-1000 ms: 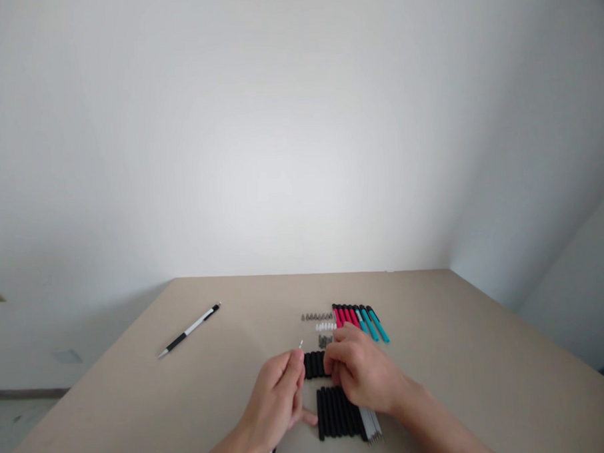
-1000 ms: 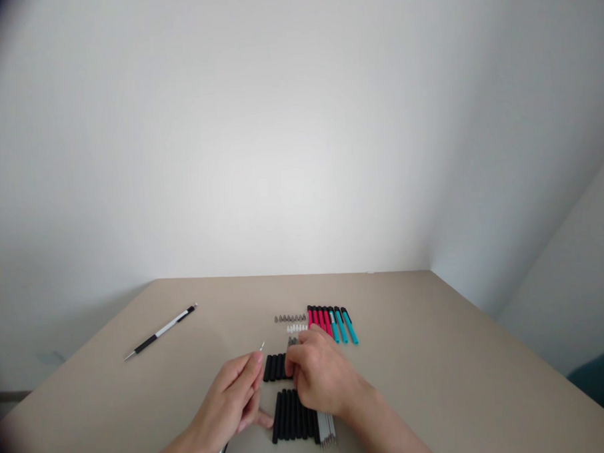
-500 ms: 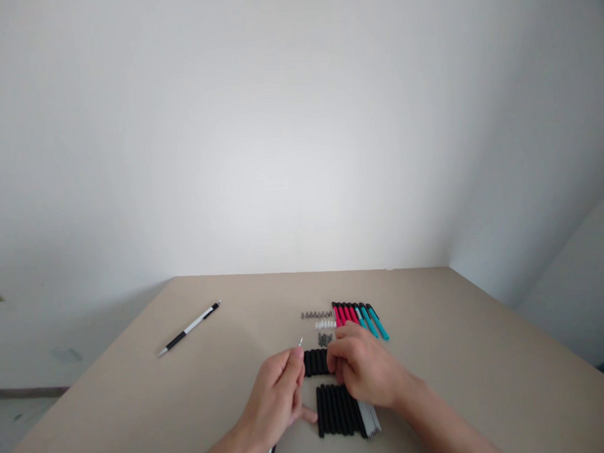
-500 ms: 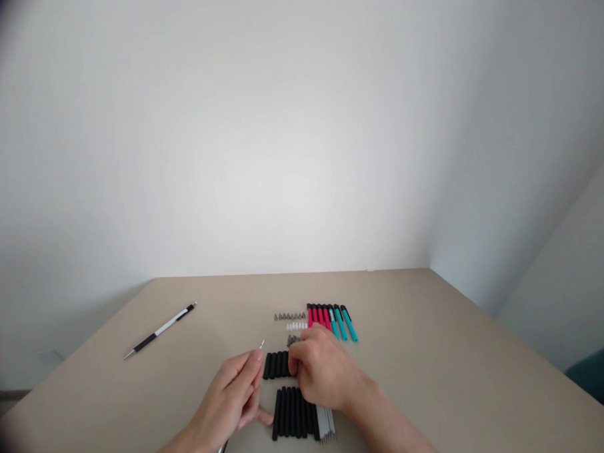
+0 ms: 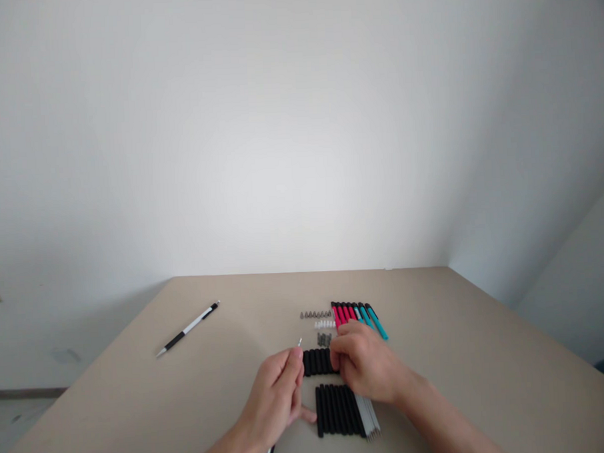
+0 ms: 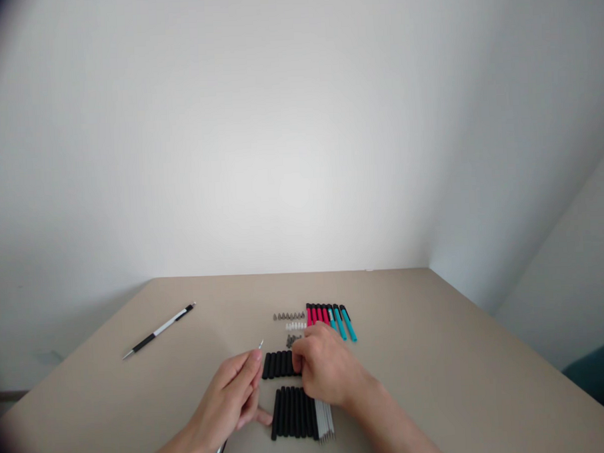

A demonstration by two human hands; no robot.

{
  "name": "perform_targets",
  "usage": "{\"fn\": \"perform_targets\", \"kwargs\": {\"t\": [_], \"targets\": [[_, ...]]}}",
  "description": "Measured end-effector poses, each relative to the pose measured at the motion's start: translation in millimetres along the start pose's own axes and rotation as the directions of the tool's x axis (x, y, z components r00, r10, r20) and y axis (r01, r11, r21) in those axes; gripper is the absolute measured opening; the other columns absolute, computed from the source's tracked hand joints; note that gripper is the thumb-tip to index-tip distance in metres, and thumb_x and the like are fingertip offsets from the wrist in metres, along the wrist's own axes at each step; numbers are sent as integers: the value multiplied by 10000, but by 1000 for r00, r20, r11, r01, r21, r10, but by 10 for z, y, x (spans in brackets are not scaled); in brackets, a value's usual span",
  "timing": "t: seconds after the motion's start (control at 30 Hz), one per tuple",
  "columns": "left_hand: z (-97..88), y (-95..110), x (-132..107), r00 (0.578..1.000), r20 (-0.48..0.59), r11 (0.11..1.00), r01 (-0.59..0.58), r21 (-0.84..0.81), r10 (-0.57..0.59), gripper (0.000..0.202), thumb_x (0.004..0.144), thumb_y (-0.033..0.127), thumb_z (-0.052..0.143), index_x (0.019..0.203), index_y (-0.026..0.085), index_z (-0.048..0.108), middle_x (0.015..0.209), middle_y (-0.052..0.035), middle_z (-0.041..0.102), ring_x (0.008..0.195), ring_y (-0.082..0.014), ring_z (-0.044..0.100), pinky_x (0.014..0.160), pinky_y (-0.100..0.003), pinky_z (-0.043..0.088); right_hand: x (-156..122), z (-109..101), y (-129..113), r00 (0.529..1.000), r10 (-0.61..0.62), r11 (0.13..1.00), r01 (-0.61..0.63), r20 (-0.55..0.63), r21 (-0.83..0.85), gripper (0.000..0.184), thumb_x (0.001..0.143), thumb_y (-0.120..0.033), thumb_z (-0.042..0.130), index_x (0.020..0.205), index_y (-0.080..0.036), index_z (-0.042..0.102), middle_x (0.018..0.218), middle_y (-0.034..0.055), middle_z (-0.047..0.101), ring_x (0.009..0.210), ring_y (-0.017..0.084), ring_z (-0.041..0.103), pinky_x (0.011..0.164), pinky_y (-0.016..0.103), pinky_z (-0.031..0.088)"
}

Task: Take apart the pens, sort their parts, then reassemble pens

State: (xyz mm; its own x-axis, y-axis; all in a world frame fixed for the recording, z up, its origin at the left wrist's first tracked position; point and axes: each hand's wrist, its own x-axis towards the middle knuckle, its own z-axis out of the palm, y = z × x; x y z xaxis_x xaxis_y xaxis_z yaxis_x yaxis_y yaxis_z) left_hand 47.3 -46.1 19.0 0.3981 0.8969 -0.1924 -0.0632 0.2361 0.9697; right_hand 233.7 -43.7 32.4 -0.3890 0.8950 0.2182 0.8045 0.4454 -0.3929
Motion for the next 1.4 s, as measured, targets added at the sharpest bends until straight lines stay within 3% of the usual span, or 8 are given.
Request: {"fn": "perform_targets", "kwargs": {"t": [0.27,0.43,0.63,0.73,0.87,1.13,1.23,1.4], "targets": [[-9,-27,4,1000,15,1000,0,6,0,562,707,740,489,599,202,368,344,124,280,287,-25,210,460,-309,512,-11,28,-6,1000,9,1000,-9,-2,28,246,612,17,469,596,-172,625,671,38,576,732,168,528,642,243,368],[-19,-49,19,1000,27,1000,6,-4,-6,567,697,747,492,608,203,361,369,132,238,303,-26,190,417,-274,497,16,25,-19,990,-49,992,63,-130,109,272,630,20,418,651,-171,609,644,31,574,678,162,522,624,255,379],[-38,-83,-32,982,191,993,-5,114,-17,540,766,724,420,636,200,391,342,125,214,255,-46,173,249,-150,203,2,13,-166,956,-103,931,190,-274,312,385,726,-34,451,1069,-170,562,775,23,621,742,161,542,708,273,426],[-51,-82,-58,962,273,990,-25,135,-13,537,781,708,418,657,185,423,362,117,241,269,-42,185,279,-154,136,-12,48,-241,977,-35,878,131,-211,460,239,794,-105,479,985,-172,605,735,11,610,651,128,540,623,228,425],[-56,-53,-63,955,297,988,-51,146,5,556,781,709,414,658,168,455,367,110,260,279,-45,203,310,-175,124,-14,59,-282,993,2,812,69,-122,580,137,781,-136,521,818,-150,652,646,6,594,568,113,523,532,201,397],[-54,-16,-70,955,295,985,-32,172,-20,549,779,707,415,692,168,471,365,116,256,288,-52,187,336,-191,107,7,32,-211,981,17,843,90,-193,530,130,803,-161,530,723,-165,633,618,1,599,582,118,537,557,209,391],[-53,-15,-72,958,286,983,-29,181,-25,550,773,715,415,685,174,461,359,118,253,290,-52,182,344,-192,91,25,29,-95,937,156,821,53,-314,568,165,848,-235,497,753,-162,610,627,8,595,584,129,547,559,218,412],[-48,-31,-77,962,271,980,-33,194,-21,539,792,698,406,690,172,465,362,114,262,294,-53,185,355,-196,79,60,57,112,783,412,828,-108,-467,550,242,869,-357,494,826,-167,638,686,35,640,612,159,563,583,249,438]]}}
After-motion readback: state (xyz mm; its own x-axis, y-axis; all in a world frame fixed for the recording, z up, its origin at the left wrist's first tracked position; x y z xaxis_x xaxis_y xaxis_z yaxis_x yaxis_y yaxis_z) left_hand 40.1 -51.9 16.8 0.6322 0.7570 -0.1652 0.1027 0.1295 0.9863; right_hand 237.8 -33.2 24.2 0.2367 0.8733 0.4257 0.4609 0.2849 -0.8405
